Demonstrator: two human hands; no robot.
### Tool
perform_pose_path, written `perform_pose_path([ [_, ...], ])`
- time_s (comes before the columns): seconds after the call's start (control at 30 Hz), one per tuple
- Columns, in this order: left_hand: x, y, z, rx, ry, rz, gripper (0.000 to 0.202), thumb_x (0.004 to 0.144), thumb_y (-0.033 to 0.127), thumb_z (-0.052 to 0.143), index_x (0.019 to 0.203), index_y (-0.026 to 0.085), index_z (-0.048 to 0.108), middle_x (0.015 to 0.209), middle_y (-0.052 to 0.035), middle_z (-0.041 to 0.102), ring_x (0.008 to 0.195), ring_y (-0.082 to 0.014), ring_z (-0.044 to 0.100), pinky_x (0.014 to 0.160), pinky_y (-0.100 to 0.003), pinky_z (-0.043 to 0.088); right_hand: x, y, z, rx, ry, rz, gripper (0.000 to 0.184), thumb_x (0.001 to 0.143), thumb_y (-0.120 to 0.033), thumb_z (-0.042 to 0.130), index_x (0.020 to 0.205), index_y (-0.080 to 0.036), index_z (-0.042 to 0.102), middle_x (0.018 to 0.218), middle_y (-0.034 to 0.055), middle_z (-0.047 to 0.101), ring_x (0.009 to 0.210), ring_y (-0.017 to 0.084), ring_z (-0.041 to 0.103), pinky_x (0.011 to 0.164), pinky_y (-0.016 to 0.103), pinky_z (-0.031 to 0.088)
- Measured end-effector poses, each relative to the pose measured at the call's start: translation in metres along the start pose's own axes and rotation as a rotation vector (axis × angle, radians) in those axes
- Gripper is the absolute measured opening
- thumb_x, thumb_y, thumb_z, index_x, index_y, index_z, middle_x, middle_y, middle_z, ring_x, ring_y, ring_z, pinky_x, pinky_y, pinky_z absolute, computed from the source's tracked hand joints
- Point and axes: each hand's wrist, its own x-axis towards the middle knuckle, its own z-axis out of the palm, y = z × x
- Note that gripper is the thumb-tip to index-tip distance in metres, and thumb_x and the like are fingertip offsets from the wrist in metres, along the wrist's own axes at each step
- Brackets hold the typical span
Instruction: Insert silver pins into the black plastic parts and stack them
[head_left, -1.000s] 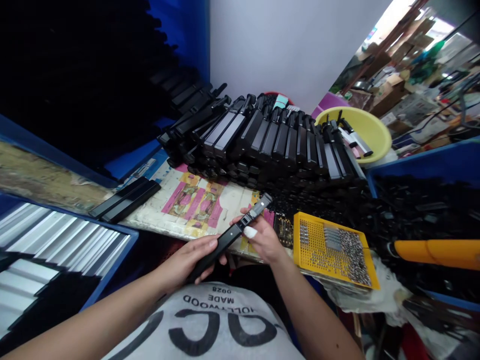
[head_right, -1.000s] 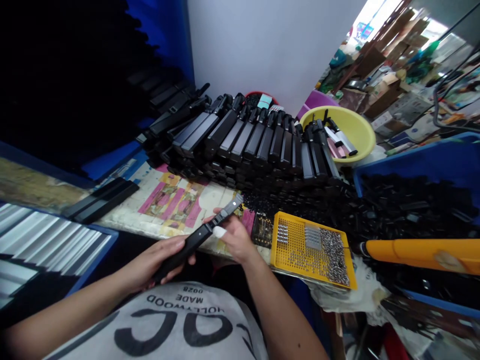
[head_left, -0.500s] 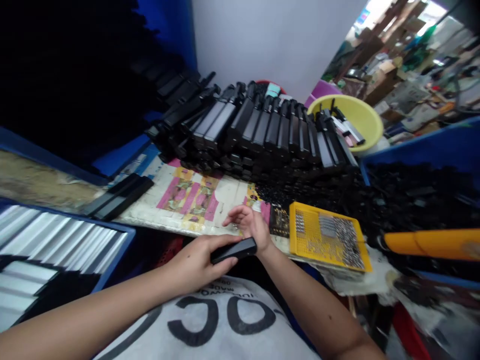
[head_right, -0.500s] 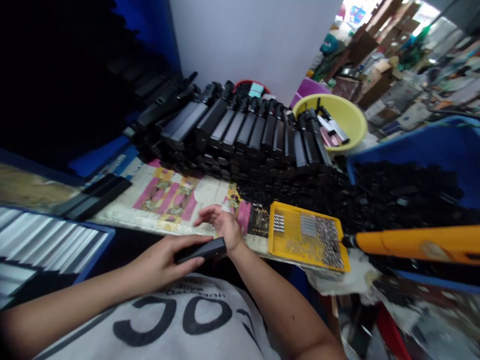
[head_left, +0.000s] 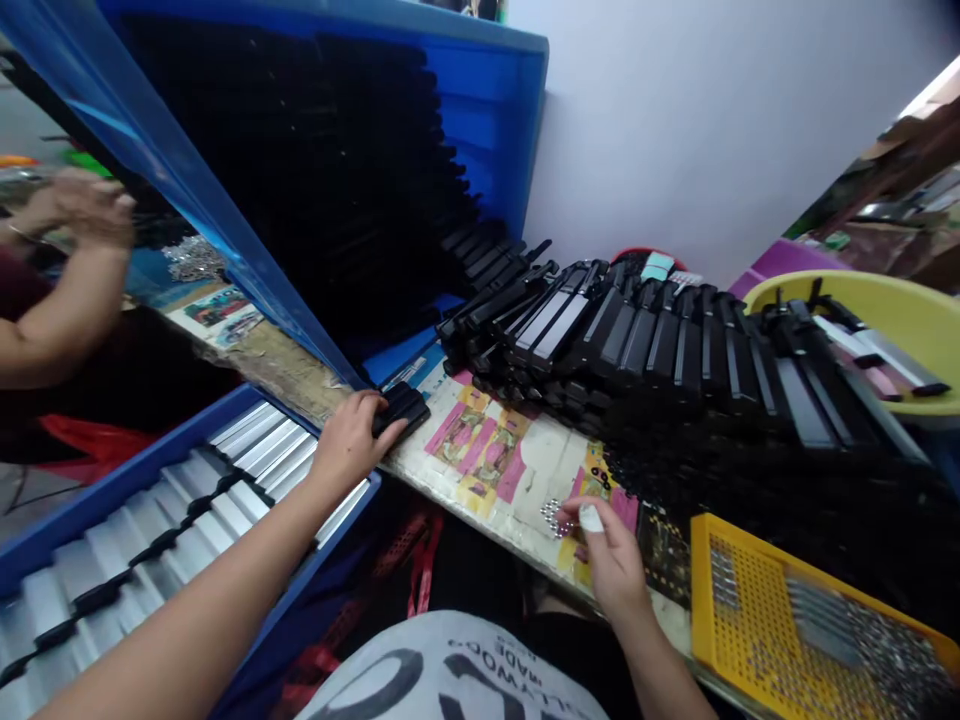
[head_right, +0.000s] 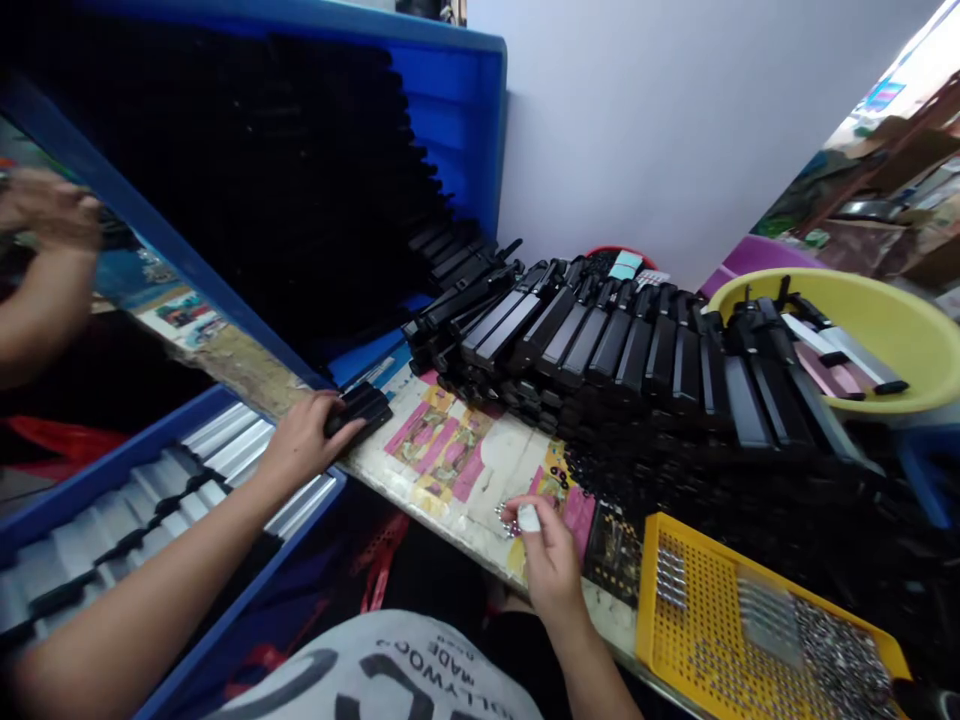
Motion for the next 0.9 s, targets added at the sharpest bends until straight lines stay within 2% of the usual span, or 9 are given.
perform_pose_path([
  [0.1, 0.029, 0.001, -0.018, 0.154, -0.086, 0.144, 0.029, 0.087, 0.026, 0.038, 0.108, 0.013, 0.054, 0.118, -0.0151, 0.054, 0.109, -0.0273, 0.046, 0.097, -0.041, 0.030, -0.004, -0.001, 0.001, -0.051, -0.036, -0.067, 0.033, 0.081, -0.049, 0.051, 0.085, -0.019, 0.063, 0.076, 0.0057, 0.067, 0.072, 0.018, 0.062, 0.055, 0.023, 0.047],
  [0.13, 0.040, 0.001, -0.023, 0.197, -0.135, 0.191, 0.027, 0.085, 0.019, 0.039, 0.105, 0.013, 0.057, 0.115, -0.0147, 0.056, 0.110, -0.0274, 0.045, 0.099, -0.043, 0.026, -0.005, 0.000, -0.001, -0.053, -0.034, -0.068, 0.033, 0.081, -0.049, 0.050, 0.085, -0.019, 0.063, 0.076, 0.0058, 0.067, 0.073, 0.019, 0.063, 0.057, 0.024, 0.048],
  [0.2, 0.062, 0.000, -0.030, 0.239, -0.228, 0.238, 0.020, 0.078, 0.009, 0.044, 0.085, 0.012, 0.062, 0.096, -0.0137, 0.063, 0.103, -0.0272, 0.049, 0.101, -0.045, 0.021, -0.007, 0.002, -0.005, -0.047, -0.026, -0.062, 0.034, 0.082, -0.050, 0.050, 0.085, -0.018, 0.063, 0.076, 0.0068, 0.067, 0.073, 0.020, 0.064, 0.059, 0.026, 0.049],
  [0.3, 0.083, 0.000, -0.032, 0.255, -0.336, 0.238, 0.015, 0.068, 0.004, 0.052, 0.055, 0.011, 0.057, 0.062, -0.0110, 0.060, 0.081, -0.0237, 0.055, 0.092, -0.043, 0.029, -0.011, 0.007, -0.012, -0.027, -0.002, -0.071, 0.034, 0.081, -0.049, 0.050, 0.086, -0.018, 0.063, 0.081, 0.0077, 0.067, 0.074, 0.021, 0.064, 0.061, 0.028, 0.051],
  [0.4, 0.086, 0.005, -0.036, 0.247, -0.380, 0.249, 0.013, 0.069, 0.005, 0.053, 0.057, 0.010, 0.057, 0.062, -0.0102, 0.060, 0.077, -0.0214, 0.055, 0.080, -0.037, 0.034, -0.016, 0.009, -0.018, -0.025, 0.001, -0.091, 0.032, 0.081, -0.048, 0.052, 0.086, -0.019, 0.064, 0.078, 0.0069, 0.066, 0.072, 0.020, 0.064, 0.065, 0.030, 0.053],
  [0.57, 0.088, 0.020, -0.059, 0.208, -0.332, 0.216, 0.014, 0.078, 0.025, 0.054, 0.076, 0.015, 0.063, 0.081, -0.0078, 0.064, 0.083, -0.0212, 0.055, 0.073, -0.032, 0.035, -0.018, 0.007, -0.022, -0.021, 0.084, -0.074, 0.032, 0.080, -0.049, 0.051, 0.083, -0.020, 0.064, 0.071, 0.0054, 0.065, 0.066, 0.019, 0.063, 0.063, 0.030, 0.053],
  [0.67, 0.113, 0.027, -0.067, 0.182, -0.221, 0.117, 0.026, 0.084, 0.032, 0.046, 0.095, 0.017, 0.063, 0.095, -0.0098, 0.062, 0.090, -0.0243, 0.055, 0.074, -0.033, 0.036, -0.015, 0.007, -0.022, -0.030, 0.036, -0.088, 0.032, 0.080, -0.049, 0.053, 0.083, -0.019, 0.064, 0.074, 0.0057, 0.065, 0.066, 0.019, 0.062, 0.062, 0.029, 0.053],
  [0.77, 0.155, 0.026, -0.061, 0.155, -0.110, -0.005, 0.032, 0.085, 0.030, 0.043, 0.107, 0.015, 0.060, 0.106, -0.0144, 0.059, 0.098, -0.0297, 0.053, 0.078, -0.037, 0.038, -0.015, 0.008, -0.020, -0.045, -0.034, -0.095, 0.032, 0.080, -0.049, 0.052, 0.085, -0.019, 0.064, 0.076, 0.0062, 0.066, 0.070, 0.019, 0.063, 0.065, 0.030, 0.053],
  [0.9, 0.197, 0.019, -0.038, 0.096, -0.046, -0.125, 0.036, 0.084, 0.022, 0.041, 0.112, 0.008, 0.059, 0.109, -0.0201, 0.058, 0.098, -0.0312, 0.055, 0.078, -0.040, 0.040, -0.022, 0.006, -0.016, -0.095, -0.001, -0.133, 0.031, 0.081, -0.047, 0.051, 0.084, -0.019, 0.063, 0.078, 0.0059, 0.065, 0.071, 0.020, 0.063, 0.068, 0.030, 0.052],
])
